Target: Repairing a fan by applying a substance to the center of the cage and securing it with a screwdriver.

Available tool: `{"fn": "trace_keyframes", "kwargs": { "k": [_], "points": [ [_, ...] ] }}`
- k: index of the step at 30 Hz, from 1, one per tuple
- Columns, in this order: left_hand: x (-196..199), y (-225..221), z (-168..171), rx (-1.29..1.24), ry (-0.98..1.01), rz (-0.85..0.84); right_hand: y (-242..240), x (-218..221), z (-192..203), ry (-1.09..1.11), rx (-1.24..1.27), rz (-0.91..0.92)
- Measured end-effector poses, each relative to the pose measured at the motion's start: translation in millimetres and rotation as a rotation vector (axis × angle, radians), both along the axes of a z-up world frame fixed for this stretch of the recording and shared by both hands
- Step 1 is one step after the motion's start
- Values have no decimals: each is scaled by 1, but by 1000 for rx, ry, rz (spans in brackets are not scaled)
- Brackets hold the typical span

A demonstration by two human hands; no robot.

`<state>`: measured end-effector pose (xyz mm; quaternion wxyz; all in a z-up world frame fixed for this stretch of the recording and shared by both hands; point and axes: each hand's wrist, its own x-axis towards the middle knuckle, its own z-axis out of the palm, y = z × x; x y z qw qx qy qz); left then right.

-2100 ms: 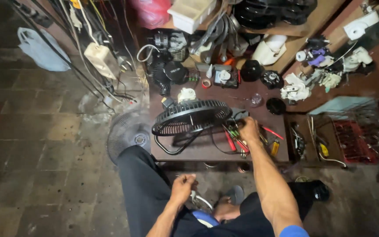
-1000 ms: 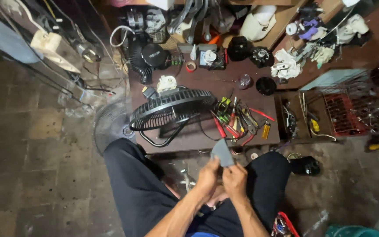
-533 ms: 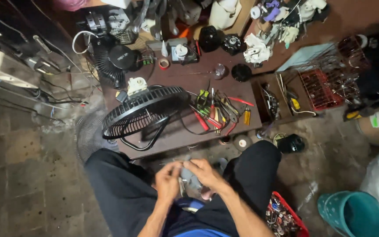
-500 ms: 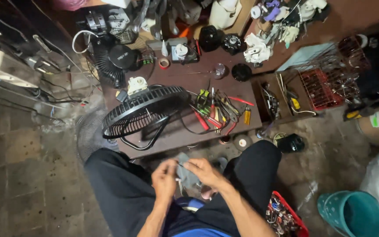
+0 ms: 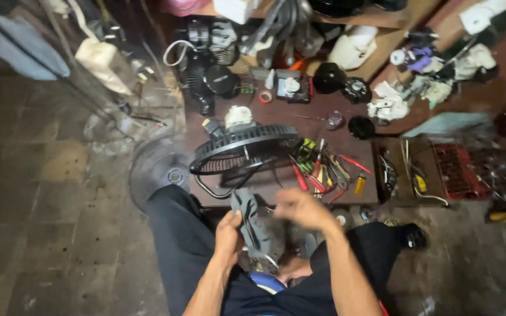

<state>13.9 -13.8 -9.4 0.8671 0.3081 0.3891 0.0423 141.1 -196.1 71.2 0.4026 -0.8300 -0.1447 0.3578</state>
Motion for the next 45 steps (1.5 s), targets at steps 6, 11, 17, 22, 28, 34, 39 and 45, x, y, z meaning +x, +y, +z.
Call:
{"fn": "trace_keyframes", "kwargs": {
  "k": [6,11,17,22,28,34,39,45],
  "points": [
    [-14,9,24,49,129,52,-36,96,-122,-514,-343,-617],
    [-17,15,-33,579,-205,-154,-19,99,-98,-437,-571,-563],
    [-14,8,-9,95,-159,-58,-30,113,-119,-422,-496,-641],
    [-13,19,-7,-552,-269,18,-45,108,-125,-481,-172,-853],
    [-7,10,33,-306,-147,-80,-44,12,-82,-127,532,-984],
    [-11,-6,42,449,323,-771,-6,-88,-81,183,375,-580],
    [-13,2,34,465,-124,-688,-14,-84,-88,-4,216,-464],
    [-9,13,86,395,71,-616,-12,-81,-33,0,397,-615]
  ]
}}
